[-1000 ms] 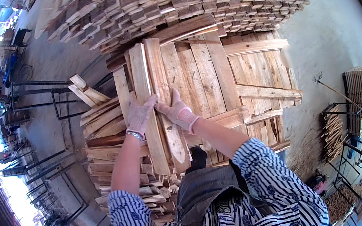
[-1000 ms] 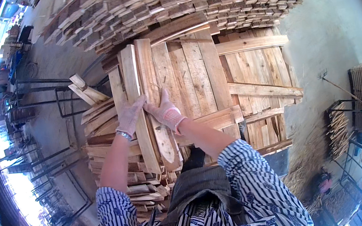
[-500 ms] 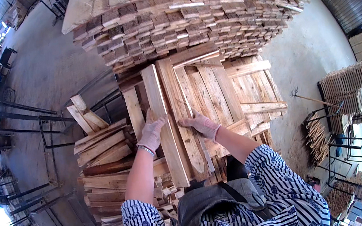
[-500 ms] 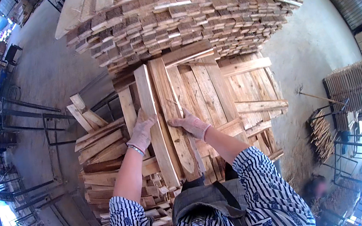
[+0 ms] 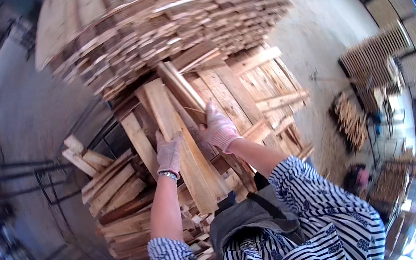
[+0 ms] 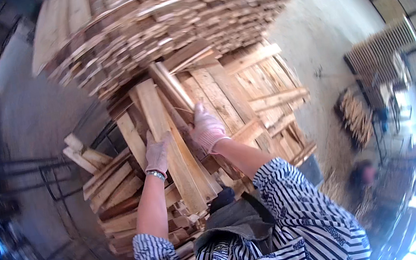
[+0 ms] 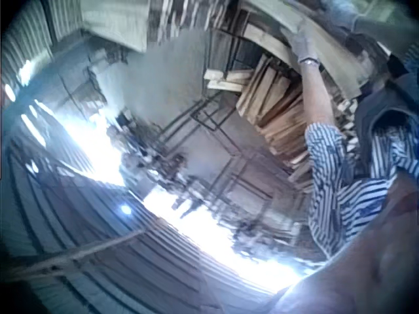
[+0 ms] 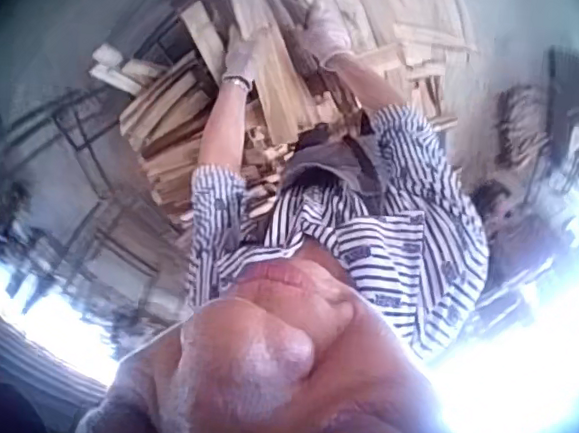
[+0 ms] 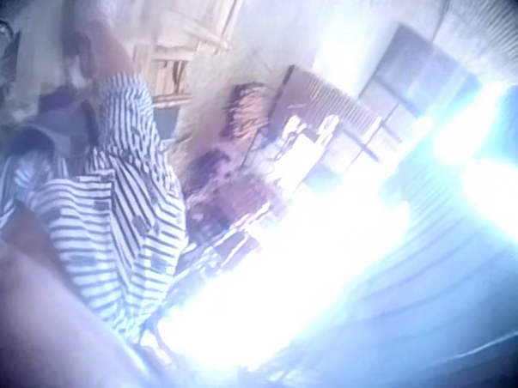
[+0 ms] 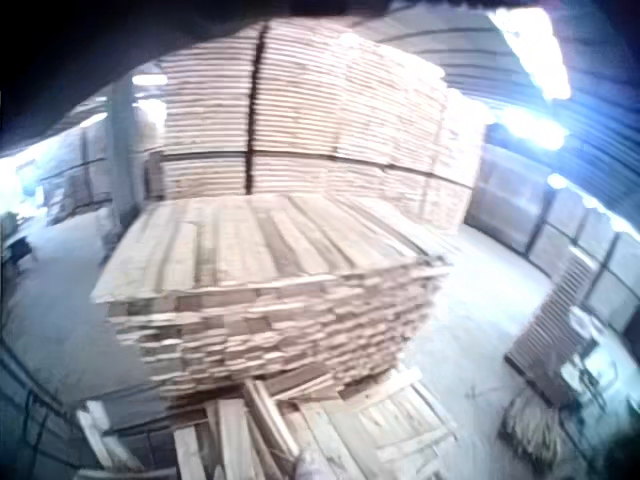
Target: The person stacks wooden planks by hand onto a wooden pallet structure, lifting them from a pile and aligning them horizontally.
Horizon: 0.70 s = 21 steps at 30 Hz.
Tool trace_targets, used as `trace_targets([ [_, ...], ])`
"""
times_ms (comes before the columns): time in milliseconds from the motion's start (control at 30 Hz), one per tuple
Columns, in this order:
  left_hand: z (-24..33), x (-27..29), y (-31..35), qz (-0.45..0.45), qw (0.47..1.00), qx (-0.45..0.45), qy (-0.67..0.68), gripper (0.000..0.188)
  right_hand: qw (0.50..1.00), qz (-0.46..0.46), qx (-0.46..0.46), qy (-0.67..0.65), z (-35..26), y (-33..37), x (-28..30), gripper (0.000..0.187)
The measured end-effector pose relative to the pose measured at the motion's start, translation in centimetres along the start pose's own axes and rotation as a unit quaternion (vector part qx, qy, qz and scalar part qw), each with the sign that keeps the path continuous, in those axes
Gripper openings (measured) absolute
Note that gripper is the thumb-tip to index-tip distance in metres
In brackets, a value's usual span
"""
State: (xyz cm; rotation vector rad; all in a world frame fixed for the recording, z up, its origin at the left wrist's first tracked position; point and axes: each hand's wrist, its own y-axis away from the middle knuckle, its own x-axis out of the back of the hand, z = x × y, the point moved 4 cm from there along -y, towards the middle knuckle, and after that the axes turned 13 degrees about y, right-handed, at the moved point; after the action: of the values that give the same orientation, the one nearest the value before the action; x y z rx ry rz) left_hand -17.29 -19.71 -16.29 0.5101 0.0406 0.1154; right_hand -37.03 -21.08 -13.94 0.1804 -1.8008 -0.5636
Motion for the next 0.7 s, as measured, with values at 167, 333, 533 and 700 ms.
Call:
trace_targets([
  [167,-1.6,-1.3,-0.2,0.064,0.988,0.034,0.138,0.080,0.985,-0.030,0.057,-0.159,4.8,-2.5,-0.8,0.084],
  [333,0.0,-6.4,2.3,0.209,0.964,0.001,-0.164,0.107,0.966,-0.081,0.027,-0.245,13.3,-0.1,7.2,0.085],
  [533,-1.7,-2.9,-0.3,0.163,0.940,0.067,-0.294,0.114,0.963,-0.041,-0.036,-0.264,27.6,-5.5,11.4,0.089],
  [700,-0.3,-5.3,-1.4,0.198,0.929,0.109,-0.294,0.104,0.976,0.014,-0.083,-0.201,39.2,-14.6,0.6,0.086],
])
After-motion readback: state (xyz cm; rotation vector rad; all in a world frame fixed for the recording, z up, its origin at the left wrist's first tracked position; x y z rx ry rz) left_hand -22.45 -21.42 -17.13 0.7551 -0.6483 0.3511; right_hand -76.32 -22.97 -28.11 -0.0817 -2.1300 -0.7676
